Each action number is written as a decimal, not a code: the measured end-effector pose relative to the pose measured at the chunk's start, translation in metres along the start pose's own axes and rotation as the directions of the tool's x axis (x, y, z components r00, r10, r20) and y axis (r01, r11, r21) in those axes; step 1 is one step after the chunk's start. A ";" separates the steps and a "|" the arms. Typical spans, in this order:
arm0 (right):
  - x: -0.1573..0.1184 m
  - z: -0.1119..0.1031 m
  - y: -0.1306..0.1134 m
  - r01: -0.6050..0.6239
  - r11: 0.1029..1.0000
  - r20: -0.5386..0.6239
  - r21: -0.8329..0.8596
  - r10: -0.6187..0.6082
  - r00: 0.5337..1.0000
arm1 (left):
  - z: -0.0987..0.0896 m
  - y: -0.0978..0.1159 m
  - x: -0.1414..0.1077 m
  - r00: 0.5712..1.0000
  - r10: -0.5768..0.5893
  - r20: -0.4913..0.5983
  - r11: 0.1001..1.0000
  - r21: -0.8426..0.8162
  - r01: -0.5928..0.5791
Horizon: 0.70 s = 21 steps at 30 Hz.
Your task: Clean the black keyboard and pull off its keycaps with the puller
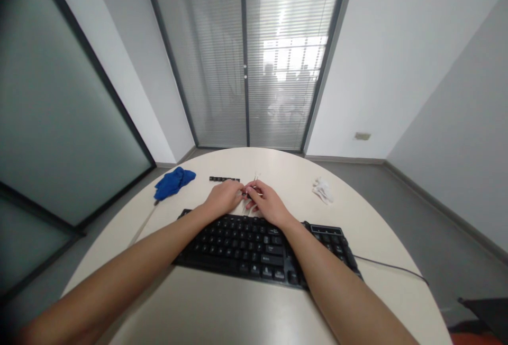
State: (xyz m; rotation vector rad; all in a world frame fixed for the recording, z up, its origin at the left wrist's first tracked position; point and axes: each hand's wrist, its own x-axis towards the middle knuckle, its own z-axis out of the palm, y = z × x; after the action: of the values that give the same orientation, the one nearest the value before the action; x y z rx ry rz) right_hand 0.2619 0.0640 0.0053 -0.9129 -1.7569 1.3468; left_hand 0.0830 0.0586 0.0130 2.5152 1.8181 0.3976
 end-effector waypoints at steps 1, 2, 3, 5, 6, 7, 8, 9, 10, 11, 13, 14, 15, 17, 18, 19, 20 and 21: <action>0.000 0.000 0.000 0.002 1.000 0.001 0.000 -0.002 1.000 | 0.002 0.000 0.004 1.000 0.017 -0.014 1.000 0.008 -0.017; 0.000 0.000 0.001 0.001 1.000 0.001 -0.001 -0.001 1.000 | 0.003 -0.001 0.008 0.999 0.035 -0.035 0.999 0.019 -0.034; 0.001 0.000 0.001 -0.002 1.000 0.000 -0.002 0.002 1.000 | 0.004 -0.002 0.013 0.997 0.049 -0.062 0.998 0.032 -0.047; 0.001 0.000 0.002 -0.008 1.000 -0.001 -0.002 0.008 1.000 | 0.006 -0.006 0.021 0.992 0.052 -0.114 0.997 0.055 -0.046; 0.002 0.000 0.003 -0.010 1.000 -0.002 0.000 0.010 1.000 | 0.007 -0.008 0.025 0.990 0.044 -0.131 0.998 0.061 -0.036; 0.002 0.000 0.003 -0.011 1.000 -0.004 0.002 0.011 1.000 | 0.008 -0.010 0.028 0.990 0.030 -0.141 0.998 0.061 -0.022; 0.002 0.000 0.003 -0.014 1.000 -0.006 0.004 0.014 1.000 | 0.009 -0.013 0.031 0.989 0.019 -0.146 0.998 0.060 -0.010; 0.002 0.000 0.003 -0.017 1.000 -0.007 0.007 0.017 1.000 | 0.010 -0.015 0.034 0.989 0.011 -0.148 0.998 0.058 -0.003; 0.002 0.000 0.003 -0.020 1.000 -0.007 0.008 0.020 1.000 | 0.011 -0.017 0.036 0.988 0.006 -0.151 0.998 0.056 0.003; 0.002 0.000 0.003 -0.021 1.000 -0.007 0.008 0.021 1.000 | 0.012 -0.018 0.038 0.988 0.002 -0.155 0.998 0.055 0.006; 0.002 -0.001 0.003 -0.019 1.000 -0.002 0.005 0.020 1.000 | 0.014 -0.021 0.040 0.987 -0.004 -0.163 0.999 0.052 0.013; 0.002 -0.001 0.003 -0.018 1.000 0.000 0.004 0.018 1.000 | 0.015 -0.021 0.041 0.986 -0.007 -0.169 0.999 0.051 0.016; 0.001 -0.001 0.003 -0.016 1.000 0.003 0.003 0.016 1.000 | 0.016 -0.022 0.041 0.985 -0.010 -0.174 0.999 0.050 0.018; 0.001 -0.001 0.003 -0.017 1.000 0.007 0.004 0.017 1.000 | 0.018 -0.024 0.042 0.983 -0.014 -0.185 0.999 0.047 0.023; 0.001 -0.001 0.003 -0.021 1.000 0.006 0.005 0.021 1.000 | 0.020 -0.025 0.042 0.982 -0.017 -0.190 0.999 0.046 0.026; 0.001 0.000 0.002 -0.025 1.000 0.006 0.006 0.025 1.000 | 0.021 -0.026 0.042 0.981 -0.020 -0.195 0.999 0.045 0.029; 0.001 0.000 0.002 -0.028 1.000 0.006 0.006 0.028 1.000 | 0.022 -0.026 0.042 0.980 -0.023 -0.199 0.998 0.045 0.032; 0.001 0.000 0.002 -0.030 1.000 0.006 0.006 0.030 1.000 | 0.022 -0.027 0.042 0.979 -0.026 -0.204 0.998 0.044 0.036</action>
State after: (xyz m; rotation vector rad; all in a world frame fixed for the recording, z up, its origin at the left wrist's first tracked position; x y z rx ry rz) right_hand 0.2618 0.0651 0.0038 -0.9363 -1.7495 1.3740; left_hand 0.0746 0.1097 -0.0046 2.5582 1.9540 0.6397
